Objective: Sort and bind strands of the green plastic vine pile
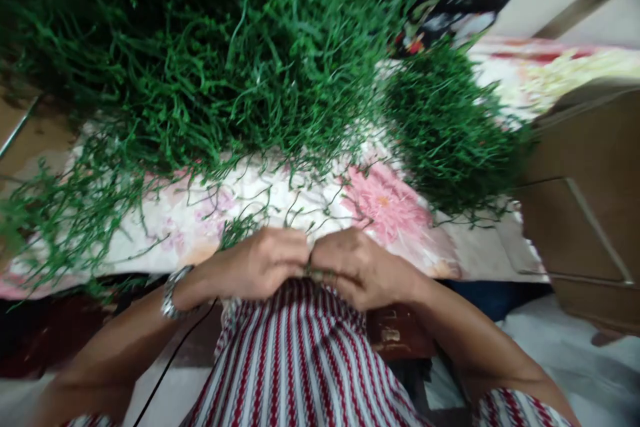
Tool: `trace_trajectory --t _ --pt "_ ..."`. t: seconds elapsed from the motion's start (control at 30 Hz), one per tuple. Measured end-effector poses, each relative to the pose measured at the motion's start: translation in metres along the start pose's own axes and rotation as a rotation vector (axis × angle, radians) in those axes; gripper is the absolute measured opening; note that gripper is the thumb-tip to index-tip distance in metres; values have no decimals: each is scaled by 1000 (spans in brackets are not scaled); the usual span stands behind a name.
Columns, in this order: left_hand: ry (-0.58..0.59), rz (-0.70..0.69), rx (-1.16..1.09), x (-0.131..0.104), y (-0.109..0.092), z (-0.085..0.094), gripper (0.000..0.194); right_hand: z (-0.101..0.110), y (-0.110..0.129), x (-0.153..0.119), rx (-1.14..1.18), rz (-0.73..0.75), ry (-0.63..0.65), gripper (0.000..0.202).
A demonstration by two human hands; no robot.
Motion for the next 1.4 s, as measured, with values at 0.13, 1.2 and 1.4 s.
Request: trace_trajectory --t 0.13,1.2,1.4 --pt "82 -101 -16 -7 -16 8 26 18 15 -22 -47 69 261 17" --pt "-981 170 -364 10 24 13 4 -3 -17 23 304 -283 -314 29" --pt "-925 199 -885 9 26 4 13 -13 -14 20 310 -209 -246 21"
Point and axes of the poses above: each hand's wrist, its own x-axis towards the middle knuckle, its own z-axis out of the back of the hand, y = z × x, the point moved 3 cm from there along x, towards the middle knuckle, and after that the axes turned 14 degrees about -z, right-handed, at the moved point
